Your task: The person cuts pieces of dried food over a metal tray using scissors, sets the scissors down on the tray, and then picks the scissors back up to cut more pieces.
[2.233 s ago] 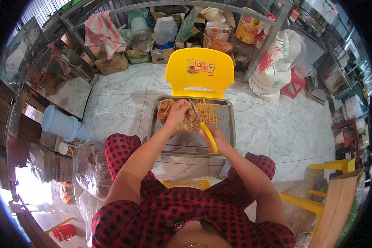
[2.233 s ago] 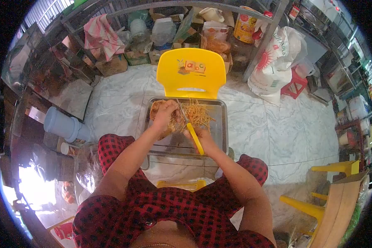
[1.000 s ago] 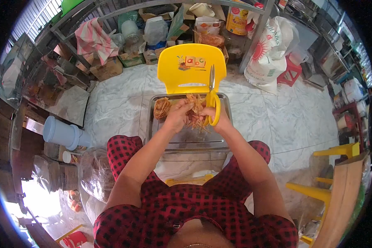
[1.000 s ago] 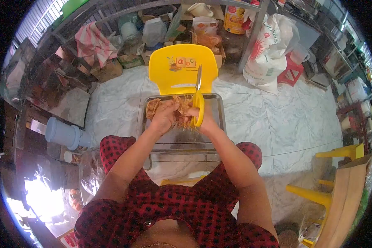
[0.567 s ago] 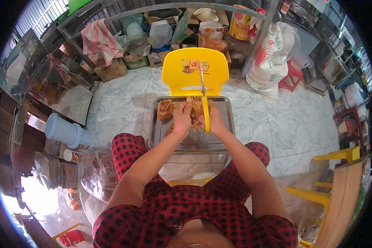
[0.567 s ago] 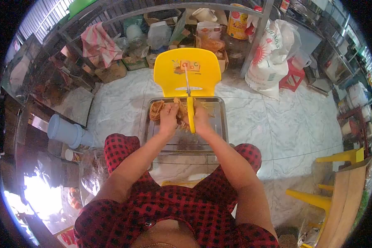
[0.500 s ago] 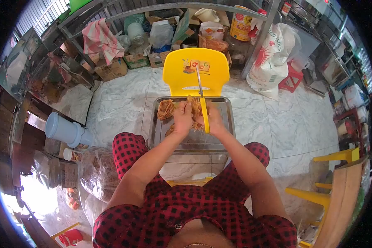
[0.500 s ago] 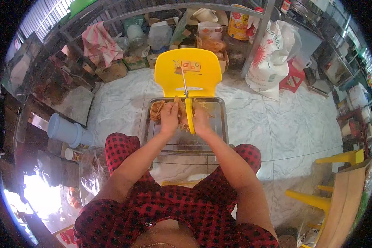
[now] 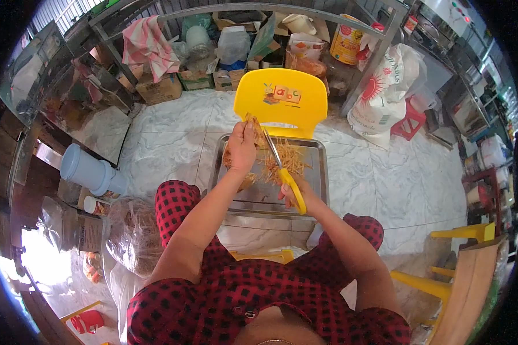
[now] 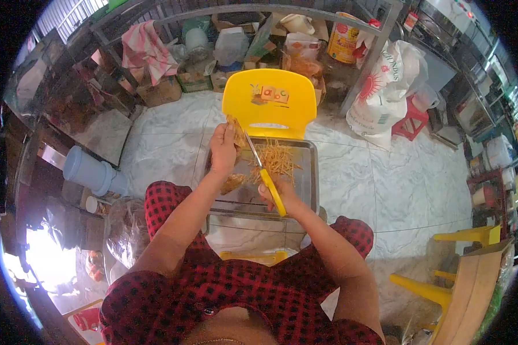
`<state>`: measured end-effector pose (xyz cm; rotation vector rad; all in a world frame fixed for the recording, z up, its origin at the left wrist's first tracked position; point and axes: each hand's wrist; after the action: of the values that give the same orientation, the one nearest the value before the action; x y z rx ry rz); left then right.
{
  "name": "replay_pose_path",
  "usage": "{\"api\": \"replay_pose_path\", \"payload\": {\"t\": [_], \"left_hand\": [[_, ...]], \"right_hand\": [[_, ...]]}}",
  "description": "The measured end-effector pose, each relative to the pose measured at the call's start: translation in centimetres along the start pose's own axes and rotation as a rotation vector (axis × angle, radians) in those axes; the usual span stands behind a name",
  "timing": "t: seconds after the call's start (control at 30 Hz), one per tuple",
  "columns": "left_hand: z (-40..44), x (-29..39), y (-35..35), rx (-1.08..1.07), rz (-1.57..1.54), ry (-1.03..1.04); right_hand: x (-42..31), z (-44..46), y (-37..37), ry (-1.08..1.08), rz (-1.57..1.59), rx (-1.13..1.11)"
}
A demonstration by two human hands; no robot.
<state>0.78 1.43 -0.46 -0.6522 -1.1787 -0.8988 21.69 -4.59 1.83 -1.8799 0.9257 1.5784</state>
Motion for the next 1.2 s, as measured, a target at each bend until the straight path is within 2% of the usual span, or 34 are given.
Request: {"api": "replay_pose_path", "payload": {"t": [0.07,0.17,0.5,0.7,1.2], "left_hand": [[-0.5,2.4,0.5,0.031,-0.218,-0.120],[-0.6,3.1,0.6,0.029,-0.263,-0.136],[-0.5,3.3,0.6,0.041,-0.288,-0.174],[-0.3,2.7,0.5,0.025,-0.179,-0.191],[-0.8,2.7,0.8,0.029,-0.197,-0.248]], "right_hand": [[0.5,0.0,0.5,0.043,-0.041,-0.004],[0.8,0.4,0.6,0.102,-0.009,0.024],[0.5,0.3,0.6,0.108,-0.049,-0.029],[0.2,0.2,0.8,0.052,-0.077,-0.015],[-0.8,-0.1,0.9,0.186,0.026,0.093]]}}
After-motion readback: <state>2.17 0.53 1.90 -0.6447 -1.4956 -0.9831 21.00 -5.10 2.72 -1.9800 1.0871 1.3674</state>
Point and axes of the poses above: each hand's wrist, its own z-axis towards the middle knuckle, its own y-axis out of the palm, x = y × z, and after that the axes turned 2 degrees about x, right-handed
